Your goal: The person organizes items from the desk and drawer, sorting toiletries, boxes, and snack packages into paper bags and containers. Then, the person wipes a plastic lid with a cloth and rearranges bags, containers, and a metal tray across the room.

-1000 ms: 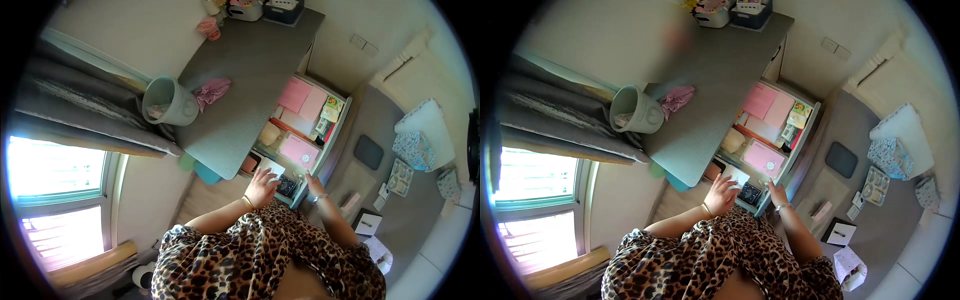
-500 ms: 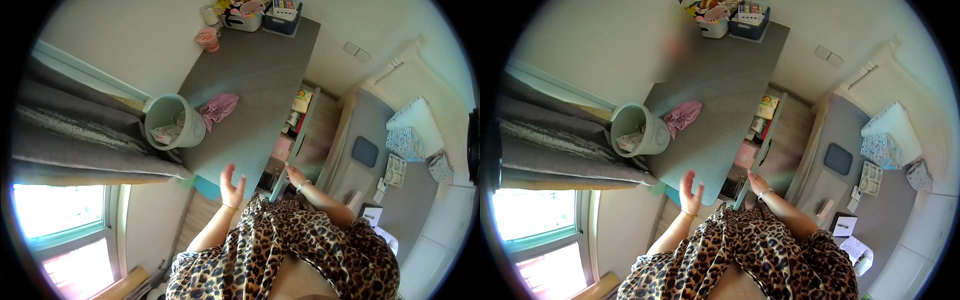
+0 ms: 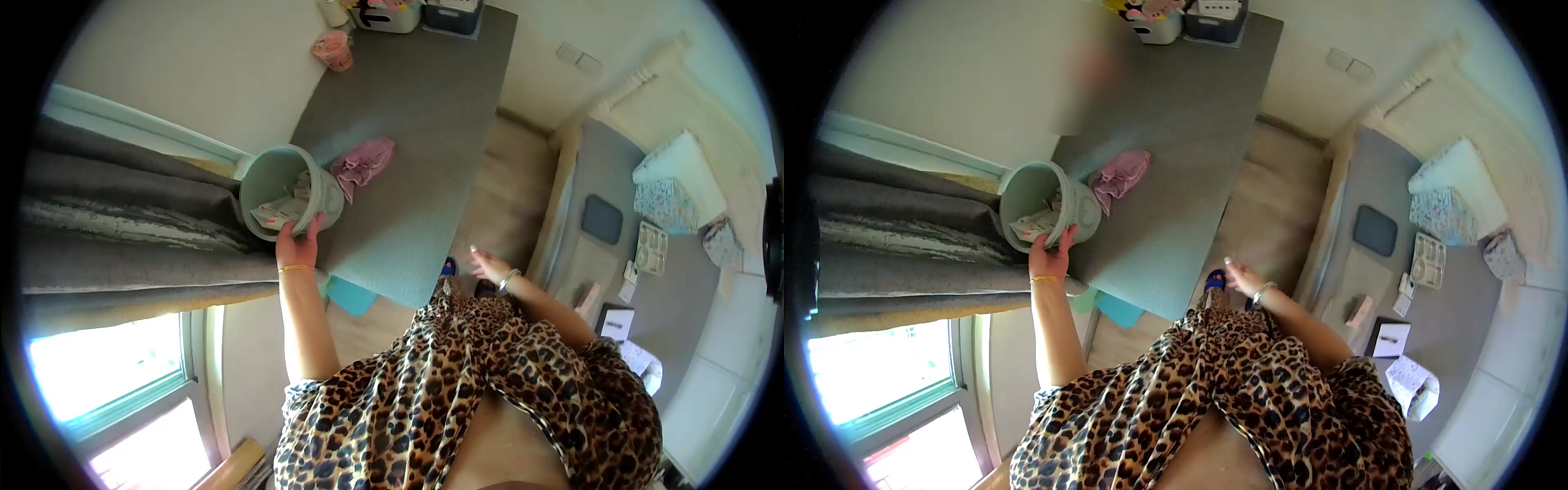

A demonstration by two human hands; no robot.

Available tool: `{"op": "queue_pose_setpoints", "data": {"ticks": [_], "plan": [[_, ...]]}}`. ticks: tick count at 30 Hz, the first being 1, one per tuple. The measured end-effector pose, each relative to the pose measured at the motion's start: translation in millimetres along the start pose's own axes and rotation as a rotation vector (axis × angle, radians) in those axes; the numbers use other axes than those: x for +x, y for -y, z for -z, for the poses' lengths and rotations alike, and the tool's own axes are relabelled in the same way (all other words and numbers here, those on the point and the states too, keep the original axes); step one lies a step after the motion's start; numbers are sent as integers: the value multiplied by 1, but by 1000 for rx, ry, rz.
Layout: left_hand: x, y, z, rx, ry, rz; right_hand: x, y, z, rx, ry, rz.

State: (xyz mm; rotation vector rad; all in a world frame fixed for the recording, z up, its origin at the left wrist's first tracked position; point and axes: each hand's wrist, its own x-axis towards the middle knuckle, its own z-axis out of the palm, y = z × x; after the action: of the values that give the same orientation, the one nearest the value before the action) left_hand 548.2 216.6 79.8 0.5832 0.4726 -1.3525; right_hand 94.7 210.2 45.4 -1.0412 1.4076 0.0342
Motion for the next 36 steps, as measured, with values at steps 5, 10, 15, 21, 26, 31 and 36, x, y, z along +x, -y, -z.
{"op": "queue_pose_setpoints", "data": {"ticks": [5,10,15,21,26,31,36], "plan": [[-29,32,-28,422,165,-178,4,-41,93,-230,-264,-17],[-84,89,-87,380,294,3,-5,-151,149,-169,-766,-102],[-112,196,-165,648,333,186,-54,-218,167,136,-868,-345],[-133,380,-177,1192,414,438,-97,-310,210,397,-1269,-440],[-98,542,-145,1412,415,717,-90,-355,303,362,-1435,-462],[-80,685,-107,1601,406,649,-52,-401,378,111,-1424,-478],[-55,768,-89,1568,451,622,-57,-441,409,-79,-1266,-375]]}}
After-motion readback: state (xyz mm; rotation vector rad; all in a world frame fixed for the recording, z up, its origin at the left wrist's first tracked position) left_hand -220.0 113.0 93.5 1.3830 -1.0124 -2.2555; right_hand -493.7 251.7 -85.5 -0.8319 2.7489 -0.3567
